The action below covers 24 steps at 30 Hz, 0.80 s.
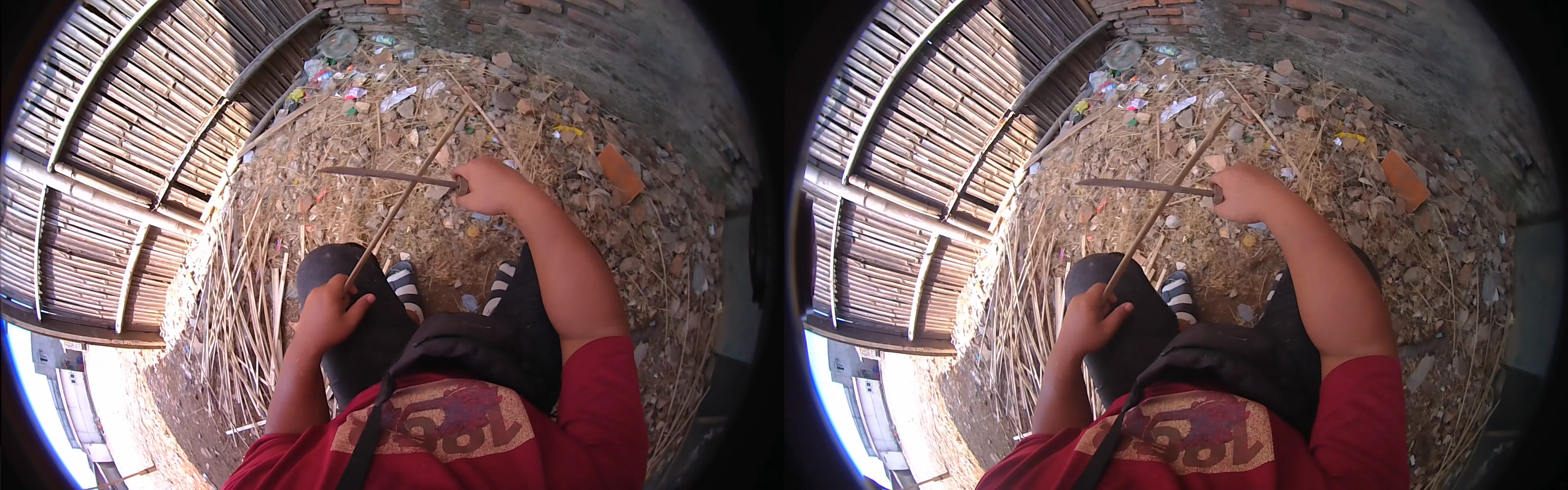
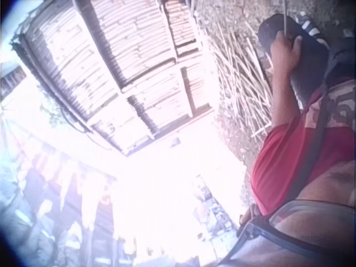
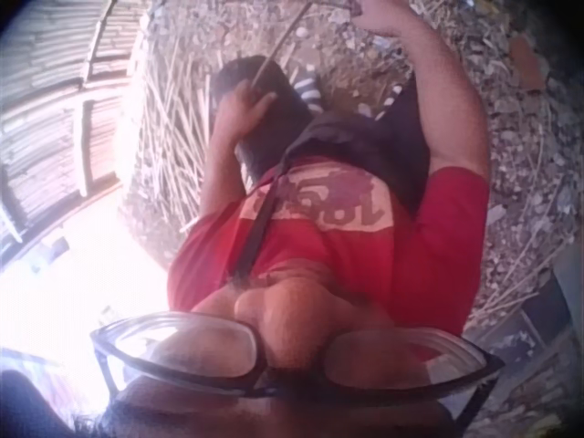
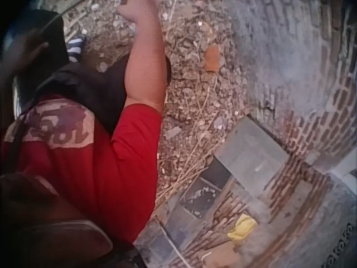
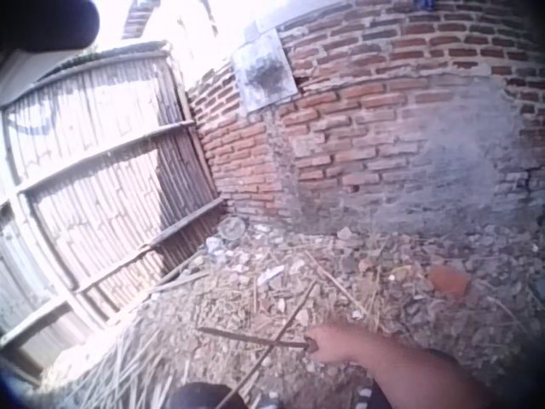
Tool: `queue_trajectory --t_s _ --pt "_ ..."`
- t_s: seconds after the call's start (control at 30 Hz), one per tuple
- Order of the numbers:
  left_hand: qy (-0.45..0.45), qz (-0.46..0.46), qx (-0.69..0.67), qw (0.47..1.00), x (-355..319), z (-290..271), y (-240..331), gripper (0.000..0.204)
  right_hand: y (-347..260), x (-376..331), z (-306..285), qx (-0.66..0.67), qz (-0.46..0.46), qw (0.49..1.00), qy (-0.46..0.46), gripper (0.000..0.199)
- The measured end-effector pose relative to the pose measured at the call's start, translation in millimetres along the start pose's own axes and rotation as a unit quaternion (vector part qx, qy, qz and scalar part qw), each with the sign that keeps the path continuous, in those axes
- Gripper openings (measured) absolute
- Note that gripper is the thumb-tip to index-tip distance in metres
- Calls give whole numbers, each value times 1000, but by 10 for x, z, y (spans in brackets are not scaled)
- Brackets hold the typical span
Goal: The person holds a thin strip of bamboo and shaves the bark off using a machete, repeating the scraping motion along the length of the wood while seated outdoors.
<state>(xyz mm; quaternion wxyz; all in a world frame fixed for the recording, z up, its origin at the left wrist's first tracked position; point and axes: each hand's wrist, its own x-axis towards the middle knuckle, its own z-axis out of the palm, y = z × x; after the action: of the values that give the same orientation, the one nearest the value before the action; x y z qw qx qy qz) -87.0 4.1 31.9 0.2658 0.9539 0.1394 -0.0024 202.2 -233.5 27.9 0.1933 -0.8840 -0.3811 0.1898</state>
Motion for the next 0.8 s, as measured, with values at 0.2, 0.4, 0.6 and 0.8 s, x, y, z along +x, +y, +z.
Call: queue_trajectory --t_s 0.2,0.4,0.6,0.8 --pt "-34 -23 8 999 9 -90 75 39 271 146 69 46 14 998 40 54" --pt "7 -9 5 1000 5 3 50 39 258 70 0 80 72 992 72 51" --pt "-45 -35 -10 998 26 -105 65 40 -170 -10 -38 -36 -18 997 -63 42" --pt "-40 -21 -29 999 45 -107 23 40 362 106 70 91 52 989 102 33"
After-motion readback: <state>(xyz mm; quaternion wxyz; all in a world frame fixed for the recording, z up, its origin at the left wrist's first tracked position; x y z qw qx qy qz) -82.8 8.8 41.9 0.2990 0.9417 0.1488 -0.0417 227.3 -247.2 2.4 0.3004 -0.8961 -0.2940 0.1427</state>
